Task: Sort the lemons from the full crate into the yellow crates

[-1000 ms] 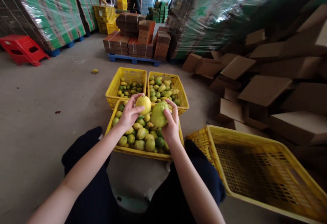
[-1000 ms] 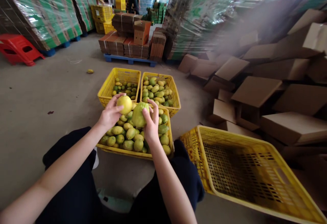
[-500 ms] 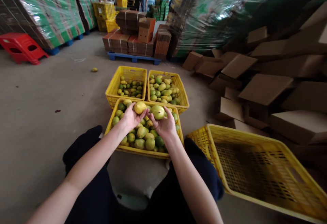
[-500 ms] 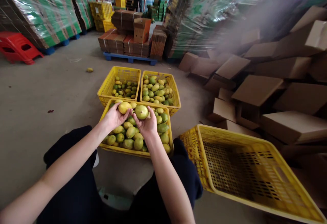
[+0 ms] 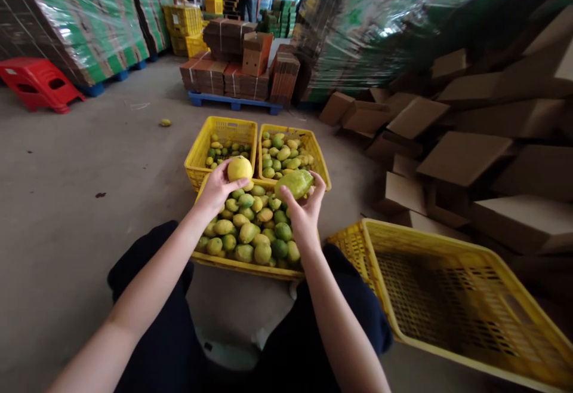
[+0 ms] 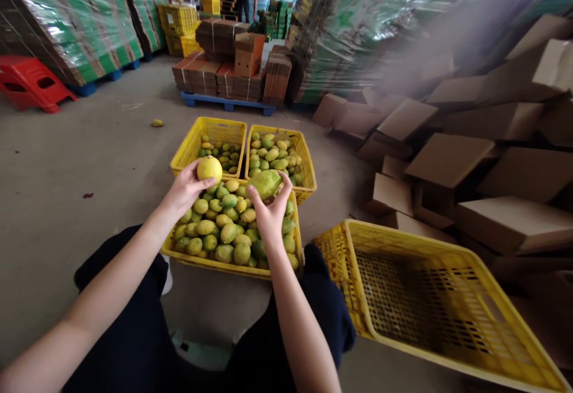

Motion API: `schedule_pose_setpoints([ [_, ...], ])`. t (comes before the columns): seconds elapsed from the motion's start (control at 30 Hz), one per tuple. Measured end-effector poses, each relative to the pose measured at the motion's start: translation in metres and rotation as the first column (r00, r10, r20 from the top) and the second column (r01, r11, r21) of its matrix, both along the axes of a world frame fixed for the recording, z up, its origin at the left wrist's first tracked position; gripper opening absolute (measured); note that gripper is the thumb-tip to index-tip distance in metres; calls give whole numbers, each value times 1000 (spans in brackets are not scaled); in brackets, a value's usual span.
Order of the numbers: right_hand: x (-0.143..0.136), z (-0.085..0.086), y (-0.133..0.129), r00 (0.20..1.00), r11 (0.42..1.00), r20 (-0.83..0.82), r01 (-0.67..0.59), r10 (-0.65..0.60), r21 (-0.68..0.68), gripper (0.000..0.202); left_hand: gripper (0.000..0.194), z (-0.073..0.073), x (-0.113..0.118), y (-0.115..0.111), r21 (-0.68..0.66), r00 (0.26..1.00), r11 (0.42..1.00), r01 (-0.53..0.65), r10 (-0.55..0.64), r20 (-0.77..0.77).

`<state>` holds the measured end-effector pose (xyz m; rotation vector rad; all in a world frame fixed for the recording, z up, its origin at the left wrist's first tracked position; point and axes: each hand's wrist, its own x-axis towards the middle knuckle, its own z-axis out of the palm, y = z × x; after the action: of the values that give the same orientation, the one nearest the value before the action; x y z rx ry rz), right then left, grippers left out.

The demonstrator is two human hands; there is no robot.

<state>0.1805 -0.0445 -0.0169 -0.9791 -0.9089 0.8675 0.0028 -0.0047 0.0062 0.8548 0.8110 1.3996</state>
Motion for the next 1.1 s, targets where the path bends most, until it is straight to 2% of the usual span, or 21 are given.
schedule_pose_setpoints([
  [0.07,-1,5,-4,986,995,148,61,-72,78,68,60,5,-3,-4,108,997,994,25,-17,-76],
  [0.17,-3,7,-7,972,982,203,84,-118,171,72,60,8,-3,-11,267,971,959,98,-33,-238],
  [0.3,-3,4,-6,939,975,306,100,-158,197,70,52,6,1,-18,446,913,888,111,86,-398],
  [0.47,1,1,-6,893,937,383,102,-234,336,63,50,7,0,-20,479,896,872,104,127,-426],
  [0.57,0,0,-7,891,933,394,80,-224,350,62,51,7,-2,-20,492,897,865,104,131,-421],
  [0.63,-2,1,-9,918,942,346,72,-191,327,64,53,8,-2,-20,460,910,879,124,85,-406],
  [0.7,-4,4,-11,961,963,259,24,-96,269,71,60,8,-1,-20,373,942,917,144,-12,-335],
  [0.77,-6,7,-12,990,981,127,-76,54,176,73,64,8,2,-20,242,977,958,155,-112,-184],
  [0.83,-7,10,-9,978,978,-64,-196,200,70,63,58,8,4,-18,106,980,975,193,-196,20],
  [0.9,-10,11,-5,915,955,-291,-298,280,-17,48,50,6,8,-17,-11,938,956,292,-284,199],
  [0.97,-12,9,0,820,921,-482,-384,309,-62,42,46,2,13,-16,-91,881,912,399,-354,315],
  [1.03,-14,6,4,733,893,-603,-444,315,-75,43,41,-4,19,-17,-155,850,878,453,-372,374],
  [1.1,-13,4,7,668,880,-679,-470,304,-69,45,33,-9,26,-19,-228,841,857,462,-342,418],
])
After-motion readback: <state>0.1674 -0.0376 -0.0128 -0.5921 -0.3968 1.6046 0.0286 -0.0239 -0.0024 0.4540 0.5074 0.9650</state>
